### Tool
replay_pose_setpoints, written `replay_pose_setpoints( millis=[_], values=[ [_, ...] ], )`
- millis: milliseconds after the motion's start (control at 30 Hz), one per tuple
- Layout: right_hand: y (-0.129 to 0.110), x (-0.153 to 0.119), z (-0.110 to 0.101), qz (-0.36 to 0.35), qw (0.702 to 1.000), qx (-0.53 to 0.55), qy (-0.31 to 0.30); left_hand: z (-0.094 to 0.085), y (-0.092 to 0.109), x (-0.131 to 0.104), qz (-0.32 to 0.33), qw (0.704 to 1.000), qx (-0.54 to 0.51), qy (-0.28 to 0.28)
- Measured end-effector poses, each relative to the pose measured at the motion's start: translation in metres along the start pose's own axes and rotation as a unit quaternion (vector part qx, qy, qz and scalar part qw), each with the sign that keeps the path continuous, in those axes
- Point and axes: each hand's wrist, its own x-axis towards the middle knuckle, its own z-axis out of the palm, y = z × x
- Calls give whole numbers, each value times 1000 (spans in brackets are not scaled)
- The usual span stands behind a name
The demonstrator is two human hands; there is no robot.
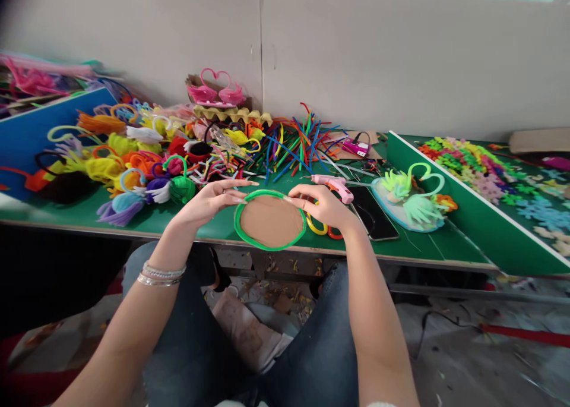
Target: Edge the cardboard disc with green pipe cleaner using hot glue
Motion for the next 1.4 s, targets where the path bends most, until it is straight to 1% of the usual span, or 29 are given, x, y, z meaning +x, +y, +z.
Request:
replay_pose_setpoints(
  millis=[133,267,467,600,767,833,933,1133,1233,1400],
  values=[
    [1,0,0,-6,1000,-6,4,-3,-2,2,-33,999,-4,-18],
    [4,1,0,8,1000,4,18,-4,-4,4,-47,997,-54,-28],
    [4,2,1,26,999,16,23,-1,-7,3,-11,995,-6,-103],
    [7,1,0,53,998,35,13,0,-10,4,7,996,-10,-83],
    [14,-3,1,93,991,75,55,-2,-8,4,4,998,-10,-62],
    [13,-3,0,99,991,80,48,-1,-6,3,3,999,-4,-54],
    [8,-1,0,87,994,62,28,0,-5,3,-4,999,4,-45],
    [3,1,3,62,996,51,31,-1,-8,4,1,999,-7,-53],
    [3,2,3,47,997,57,21,-1,-8,4,1,999,-10,-53],
    [4,2,3,44,997,70,3,2,-5,3,-22,999,-22,-36]
  ],
)
